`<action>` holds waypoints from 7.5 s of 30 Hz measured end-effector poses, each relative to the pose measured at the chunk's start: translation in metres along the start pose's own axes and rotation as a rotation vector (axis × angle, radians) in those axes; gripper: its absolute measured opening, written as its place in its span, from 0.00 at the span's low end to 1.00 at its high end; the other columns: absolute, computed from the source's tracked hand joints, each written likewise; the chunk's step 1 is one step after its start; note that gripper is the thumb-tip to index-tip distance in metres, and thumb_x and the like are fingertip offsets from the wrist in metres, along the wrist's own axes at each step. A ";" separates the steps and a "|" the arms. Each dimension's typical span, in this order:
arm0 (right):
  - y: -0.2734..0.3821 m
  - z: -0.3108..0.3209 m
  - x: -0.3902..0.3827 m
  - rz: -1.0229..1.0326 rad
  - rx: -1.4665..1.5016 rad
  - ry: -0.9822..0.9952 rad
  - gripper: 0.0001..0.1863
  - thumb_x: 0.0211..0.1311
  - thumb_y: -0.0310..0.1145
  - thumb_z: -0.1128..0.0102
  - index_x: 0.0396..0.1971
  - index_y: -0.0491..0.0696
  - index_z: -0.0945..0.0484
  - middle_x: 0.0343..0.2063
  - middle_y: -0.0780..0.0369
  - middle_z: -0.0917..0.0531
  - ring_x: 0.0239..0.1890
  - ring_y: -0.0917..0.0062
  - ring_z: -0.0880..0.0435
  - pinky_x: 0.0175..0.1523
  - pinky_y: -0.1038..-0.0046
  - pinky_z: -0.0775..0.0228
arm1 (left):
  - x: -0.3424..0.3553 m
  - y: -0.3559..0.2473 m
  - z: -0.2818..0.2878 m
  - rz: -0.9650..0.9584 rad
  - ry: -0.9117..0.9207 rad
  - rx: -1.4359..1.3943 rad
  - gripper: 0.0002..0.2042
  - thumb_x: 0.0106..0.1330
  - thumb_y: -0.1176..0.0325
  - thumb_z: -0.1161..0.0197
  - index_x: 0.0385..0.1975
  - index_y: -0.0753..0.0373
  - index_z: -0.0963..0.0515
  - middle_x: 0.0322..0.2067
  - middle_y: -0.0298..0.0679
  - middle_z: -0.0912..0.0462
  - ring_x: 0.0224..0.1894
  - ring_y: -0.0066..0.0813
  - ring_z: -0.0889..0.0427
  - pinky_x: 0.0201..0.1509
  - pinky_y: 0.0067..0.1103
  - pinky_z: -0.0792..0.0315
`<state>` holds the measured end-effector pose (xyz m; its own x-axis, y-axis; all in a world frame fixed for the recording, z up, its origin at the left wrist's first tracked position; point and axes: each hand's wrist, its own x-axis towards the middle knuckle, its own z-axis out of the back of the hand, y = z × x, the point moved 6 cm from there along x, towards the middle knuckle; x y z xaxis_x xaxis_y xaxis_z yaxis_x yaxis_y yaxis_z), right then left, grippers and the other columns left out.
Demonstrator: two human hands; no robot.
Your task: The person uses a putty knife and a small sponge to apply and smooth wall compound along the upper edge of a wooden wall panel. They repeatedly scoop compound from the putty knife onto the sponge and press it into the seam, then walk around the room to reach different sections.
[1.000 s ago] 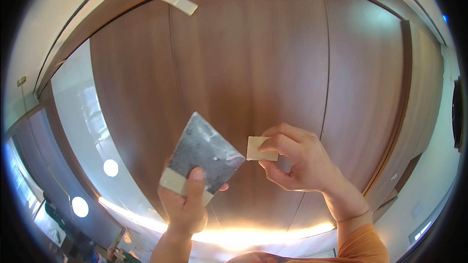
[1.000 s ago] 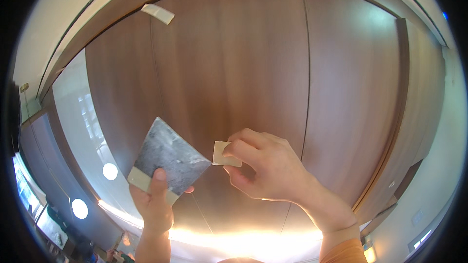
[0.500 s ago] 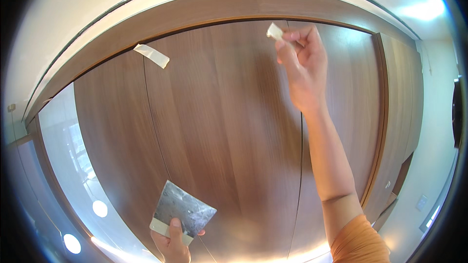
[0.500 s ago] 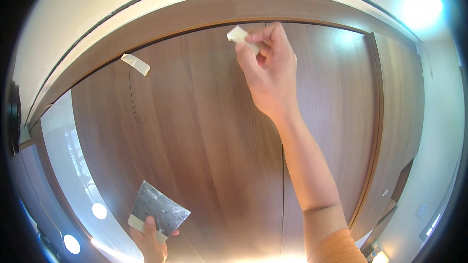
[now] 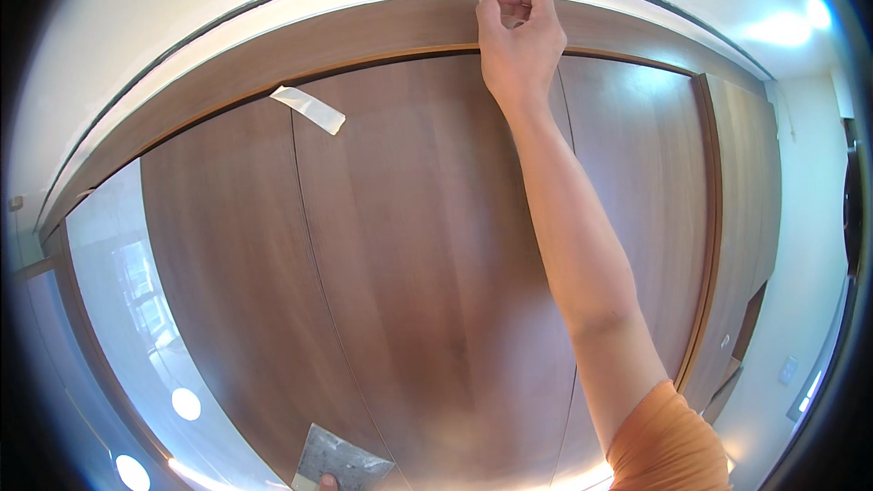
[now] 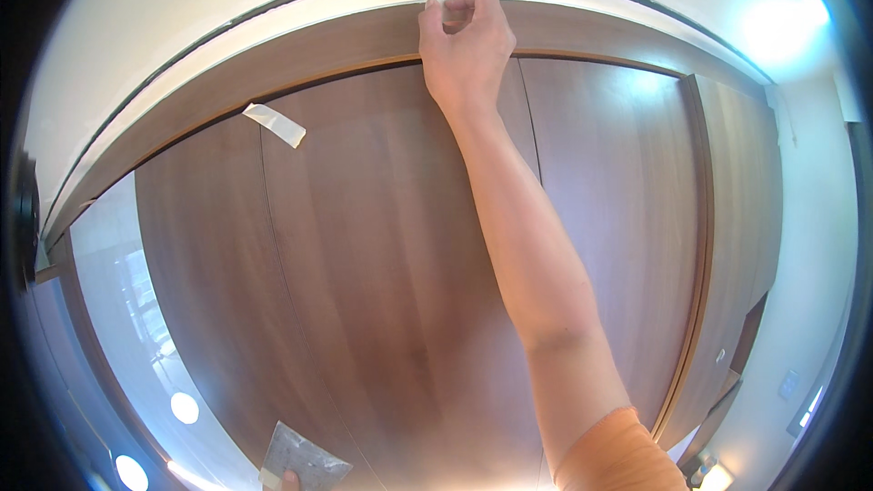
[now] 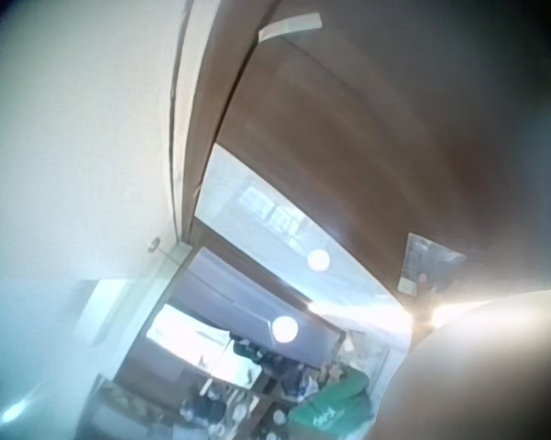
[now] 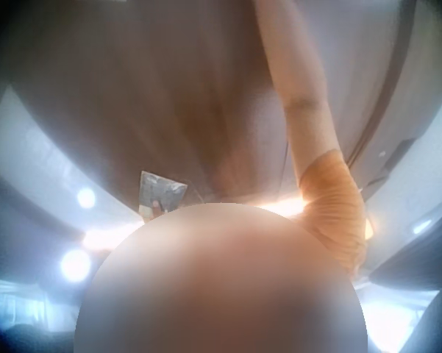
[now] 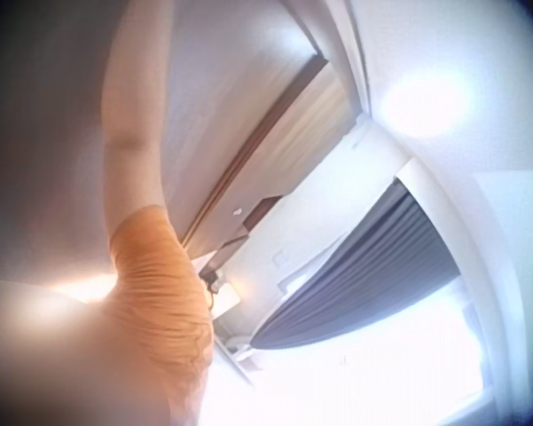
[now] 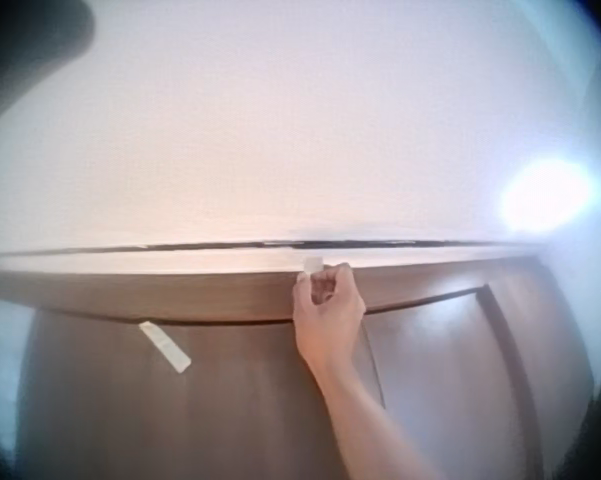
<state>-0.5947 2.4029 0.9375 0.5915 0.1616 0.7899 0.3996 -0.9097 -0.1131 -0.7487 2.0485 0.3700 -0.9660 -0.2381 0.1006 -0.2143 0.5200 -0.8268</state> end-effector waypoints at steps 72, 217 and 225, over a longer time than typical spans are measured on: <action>-0.002 -0.035 0.005 -0.002 -0.300 -0.152 0.13 0.51 0.31 0.25 0.36 0.42 0.12 0.38 0.53 0.14 0.41 0.57 0.15 0.50 0.60 0.22 | -0.001 -0.048 0.103 0.046 0.072 0.216 0.16 0.73 0.54 0.34 0.38 0.64 0.19 0.24 0.30 0.24 0.22 0.16 0.33 0.23 0.19 0.37; 0.177 0.162 -0.292 -0.723 0.590 1.614 0.27 0.67 0.28 0.36 0.66 0.52 0.24 0.46 0.61 0.15 0.38 0.78 0.20 0.43 0.73 0.24 | -0.082 -0.002 0.078 0.134 0.512 0.351 0.20 0.76 0.60 0.42 0.60 0.66 0.26 0.41 0.37 0.17 0.42 0.34 0.19 0.47 0.25 0.24; 0.138 0.247 -0.346 -1.005 0.850 1.447 0.23 0.74 0.32 0.41 0.67 0.54 0.24 0.48 0.63 0.15 0.44 0.77 0.19 0.54 0.70 0.26 | -0.128 -0.025 -0.035 -0.040 0.325 0.180 0.20 0.76 0.57 0.42 0.59 0.63 0.28 0.41 0.37 0.17 0.40 0.28 0.20 0.41 0.21 0.26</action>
<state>-0.5713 2.3163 0.4997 -0.7774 -0.3680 0.5102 0.6095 -0.2403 0.7555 -0.6243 2.0946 0.3968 -0.9589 0.0323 0.2818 -0.2523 0.3563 -0.8996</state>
